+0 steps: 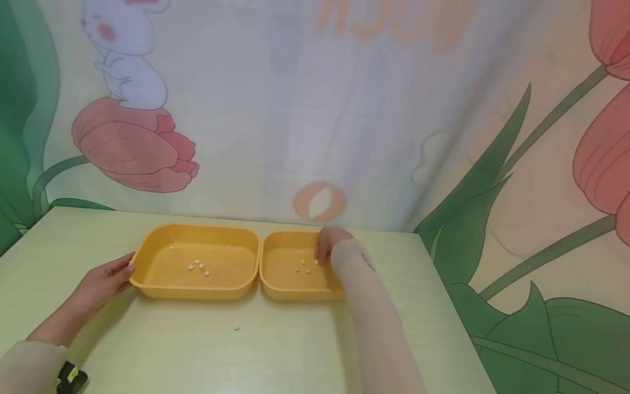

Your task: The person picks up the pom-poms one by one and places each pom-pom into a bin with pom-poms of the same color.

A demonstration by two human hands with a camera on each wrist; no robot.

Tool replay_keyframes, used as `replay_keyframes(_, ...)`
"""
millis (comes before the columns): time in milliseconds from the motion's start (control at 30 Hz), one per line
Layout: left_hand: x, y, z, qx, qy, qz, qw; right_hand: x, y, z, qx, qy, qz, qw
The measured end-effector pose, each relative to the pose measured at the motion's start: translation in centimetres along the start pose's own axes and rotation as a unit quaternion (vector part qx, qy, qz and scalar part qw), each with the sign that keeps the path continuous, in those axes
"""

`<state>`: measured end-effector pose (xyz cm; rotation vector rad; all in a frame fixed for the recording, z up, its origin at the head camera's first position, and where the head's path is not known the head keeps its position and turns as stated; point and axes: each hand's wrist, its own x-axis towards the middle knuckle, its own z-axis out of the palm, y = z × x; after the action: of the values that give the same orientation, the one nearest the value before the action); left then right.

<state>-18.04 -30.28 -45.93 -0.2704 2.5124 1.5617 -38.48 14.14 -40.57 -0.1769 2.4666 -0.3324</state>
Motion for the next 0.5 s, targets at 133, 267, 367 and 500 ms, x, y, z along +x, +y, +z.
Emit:
replay_keyframes(133,0.1,-0.1,0.0,-0.001,0.001,-0.002,1.0,-0.3,-0.3,-0.1,-0.009,0.004,0.001,1.0)
replay_keyframes(267,0.1,-0.2,0.0,-0.001,-0.001,-0.007,1.0,-0.7,-0.6,-0.2,-0.023,0.008,-0.003,1.0)
replay_keyframes(367,0.2,-0.2,0.0,-0.002,-0.003,-0.003,1.0,-1.2,-0.6,-0.4,-0.024,0.001,-0.024,0.999)
replay_keyframes(500,0.2,-0.2,0.0,-0.001,-0.004,0.0,1.0,-2.0,-0.4,-1.0,-0.029,0.004,-0.068,0.997)
